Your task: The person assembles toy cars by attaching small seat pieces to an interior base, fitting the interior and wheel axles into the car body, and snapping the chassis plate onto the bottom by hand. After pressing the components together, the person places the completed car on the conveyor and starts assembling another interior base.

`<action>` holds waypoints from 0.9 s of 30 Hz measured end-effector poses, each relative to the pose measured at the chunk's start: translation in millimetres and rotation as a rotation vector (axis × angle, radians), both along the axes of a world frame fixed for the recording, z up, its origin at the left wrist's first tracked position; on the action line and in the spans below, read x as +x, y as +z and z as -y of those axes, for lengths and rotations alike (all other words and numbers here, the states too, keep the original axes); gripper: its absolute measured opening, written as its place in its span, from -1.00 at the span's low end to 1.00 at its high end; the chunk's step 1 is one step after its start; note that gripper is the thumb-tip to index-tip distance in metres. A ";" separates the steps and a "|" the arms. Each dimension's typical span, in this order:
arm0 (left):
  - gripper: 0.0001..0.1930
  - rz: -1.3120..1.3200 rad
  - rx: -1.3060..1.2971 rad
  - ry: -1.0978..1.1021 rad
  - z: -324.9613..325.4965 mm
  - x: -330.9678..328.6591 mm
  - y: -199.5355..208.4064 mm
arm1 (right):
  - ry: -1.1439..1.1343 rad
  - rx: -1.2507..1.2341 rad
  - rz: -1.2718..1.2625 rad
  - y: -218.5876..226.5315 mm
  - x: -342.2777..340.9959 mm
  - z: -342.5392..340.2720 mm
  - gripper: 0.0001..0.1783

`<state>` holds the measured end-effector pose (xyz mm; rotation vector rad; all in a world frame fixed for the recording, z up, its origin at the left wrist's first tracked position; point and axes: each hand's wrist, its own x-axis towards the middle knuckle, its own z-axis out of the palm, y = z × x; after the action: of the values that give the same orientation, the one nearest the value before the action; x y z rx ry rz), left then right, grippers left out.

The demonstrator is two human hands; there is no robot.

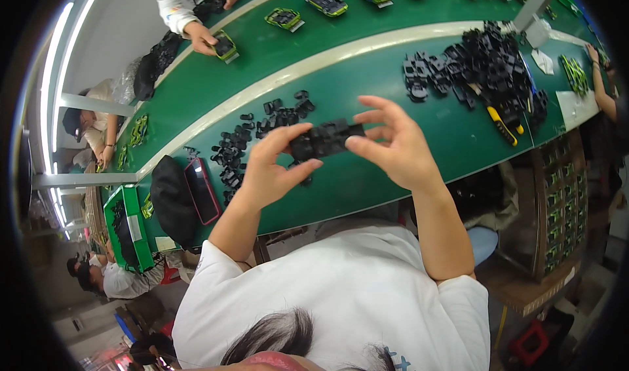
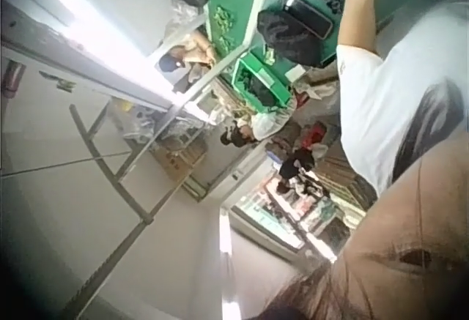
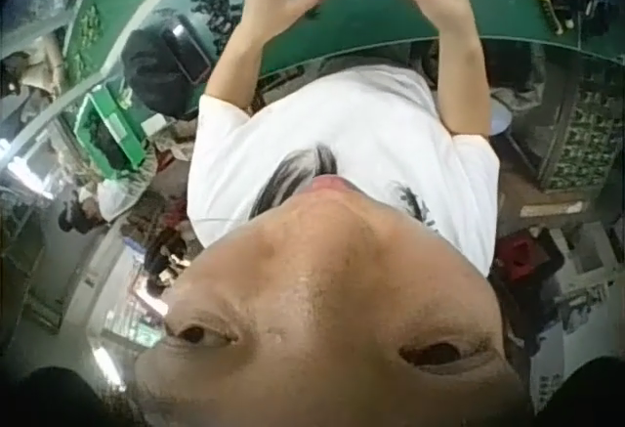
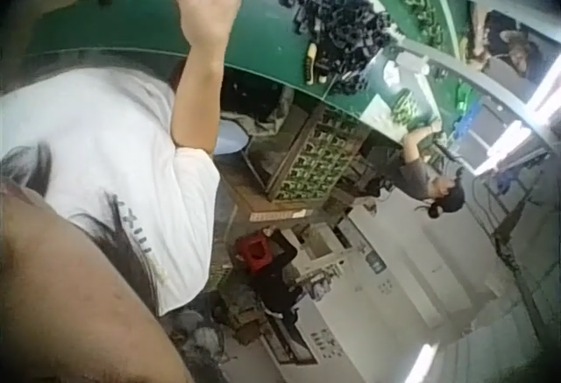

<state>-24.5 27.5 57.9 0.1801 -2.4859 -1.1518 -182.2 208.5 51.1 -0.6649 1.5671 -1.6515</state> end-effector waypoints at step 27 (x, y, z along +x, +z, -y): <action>-0.29 0.496 -0.418 1.289 482.2 -145.6 -99.1 | -0.595 0.242 -0.606 -82.0 -18.7 12.6 -0.92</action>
<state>-170.0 -454.7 -41.2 1.7545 -2.1007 -0.0234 -200.9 195.9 -30.9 -0.6386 2.5499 -1.7027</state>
